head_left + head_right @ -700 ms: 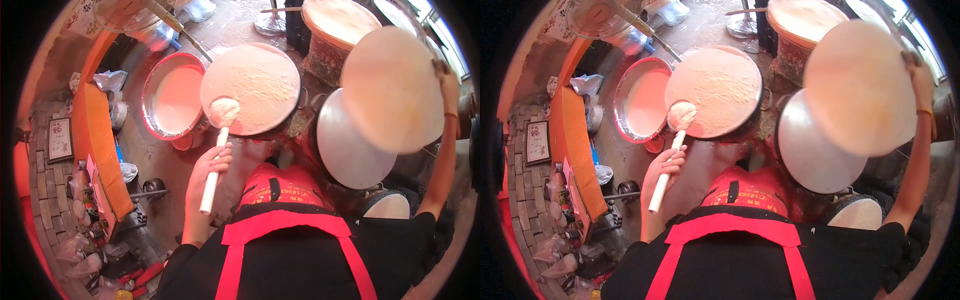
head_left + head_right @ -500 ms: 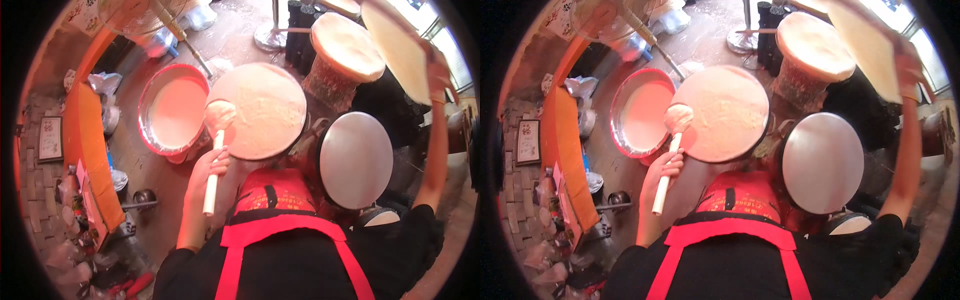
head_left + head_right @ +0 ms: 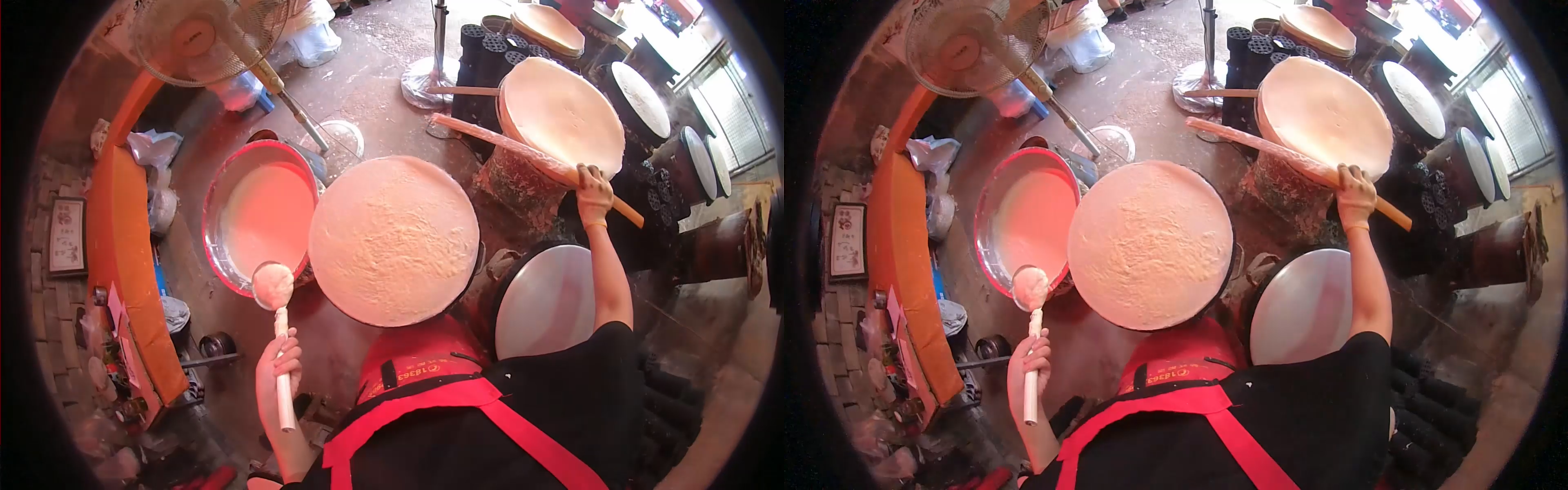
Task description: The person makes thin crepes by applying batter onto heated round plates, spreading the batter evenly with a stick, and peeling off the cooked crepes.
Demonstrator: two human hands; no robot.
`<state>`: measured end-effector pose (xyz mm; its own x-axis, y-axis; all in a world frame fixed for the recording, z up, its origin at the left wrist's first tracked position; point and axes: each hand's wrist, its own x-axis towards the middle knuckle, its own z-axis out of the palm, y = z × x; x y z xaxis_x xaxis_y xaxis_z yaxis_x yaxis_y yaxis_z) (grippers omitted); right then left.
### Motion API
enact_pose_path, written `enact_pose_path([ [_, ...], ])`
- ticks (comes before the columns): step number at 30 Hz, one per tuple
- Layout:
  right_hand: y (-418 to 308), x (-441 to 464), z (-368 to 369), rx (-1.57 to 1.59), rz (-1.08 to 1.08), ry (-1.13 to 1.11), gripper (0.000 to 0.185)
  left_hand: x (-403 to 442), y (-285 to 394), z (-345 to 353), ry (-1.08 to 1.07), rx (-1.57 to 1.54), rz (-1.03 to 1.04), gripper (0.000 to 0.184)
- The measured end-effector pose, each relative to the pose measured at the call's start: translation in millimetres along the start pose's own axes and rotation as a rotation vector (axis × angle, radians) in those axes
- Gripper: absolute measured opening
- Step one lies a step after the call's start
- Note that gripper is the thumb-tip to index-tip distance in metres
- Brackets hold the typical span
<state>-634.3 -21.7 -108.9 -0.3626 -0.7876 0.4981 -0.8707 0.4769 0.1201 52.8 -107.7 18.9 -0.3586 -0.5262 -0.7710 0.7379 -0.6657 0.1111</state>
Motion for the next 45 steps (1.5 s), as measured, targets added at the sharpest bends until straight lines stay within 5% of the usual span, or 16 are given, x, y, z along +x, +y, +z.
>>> enact_pose_path([
  [5, -5.7, -13.0, -16.6, -0.078, 0.078, -0.075, 0.063, 7.8, 29.2, -4.4, -0.008, -0.224, -0.044, 0.024],
  [10, -94.9, -11.7, -48.8, 0.293, 0.269, -0.385, 0.037, 32.3, 125.0, -40.9, -0.122, -0.113, 0.009, 0.030],
  [11, -134.2, -17.9, -52.2, 0.500, 0.199, -0.315, 0.034, 56.4, 153.3, -64.7, -0.141, 0.213, 0.184, 0.030],
  [12, -173.8, -26.3, -55.9, 0.713, 0.135, -0.248, 0.033, 78.9, 172.5, -74.8, 0.221, 0.642, 0.485, 0.026],
  [14, -260.2, -46.0, -74.9, 1.036, 0.499, -0.691, 0.035, 139.3, 241.4, -102.3, 0.464, 1.193, 0.798, 0.041],
  [15, -298.3, -78.4, -62.4, 1.248, 0.526, -0.757, 0.036, 169.9, 272.9, -106.2, 0.550, 1.864, 1.391, 0.048],
  [16, -341.2, -99.9, -49.0, 1.456, 0.564, -0.813, 0.038, 185.9, 319.7, -100.9, 0.395, 1.868, 1.057, 0.047],
  [18, -470.8, -95.3, -85.0, 1.248, 0.517, -1.003, 0.045, 259.2, 396.3, -130.0, 0.105, 2.102, 0.777, 0.050],
  [20, -594.1, -85.9, -117.2, 1.182, 0.293, -0.993, 0.051, 301.0, 439.9, -142.6, -0.279, 3.010, 0.993, 0.052],
  [22, -692.3, -65.0, -115.3, 1.141, -0.025, -0.826, 0.057, 320.5, 484.7, -139.2, -0.386, 2.964, 1.252, 0.056],
  [25, -807.8, -43.1, -46.0, 0.894, -0.237, -0.756, 0.070, 424.5, 476.8, -219.0, 0.366, 2.270, 1.008, 0.041],
  [27, -854.7, -63.7, 3.1, 0.717, -0.170, -0.879, 0.069, 449.3, 463.6, -228.2, 0.497, 1.734, 0.744, 0.031],
  [33, -819.4, -107.9, -23.2, 0.747, -0.079, -0.991, 0.065, 395.8, 371.1, -119.8, 0.037, -0.005, -0.137, 0.016],
  [36, -765.2, -127.1, -57.9, 0.895, -0.106, -0.862, 0.067, 337.0, 344.0, -68.1, -0.090, -0.194, -0.171, 0.040],
  [39, -726.5, -125.1, -101.8, 0.903, -0.103, -0.925, 0.069, 272.1, 337.9, -22.0, -0.154, -0.096, -0.055, 0.041],
  [45, -656.4, -117.4, -147.9, 1.102, -0.277, -0.593, 0.064, 120.3, 342.9, 48.7, -0.318, 0.293, 0.230, 0.034],
])
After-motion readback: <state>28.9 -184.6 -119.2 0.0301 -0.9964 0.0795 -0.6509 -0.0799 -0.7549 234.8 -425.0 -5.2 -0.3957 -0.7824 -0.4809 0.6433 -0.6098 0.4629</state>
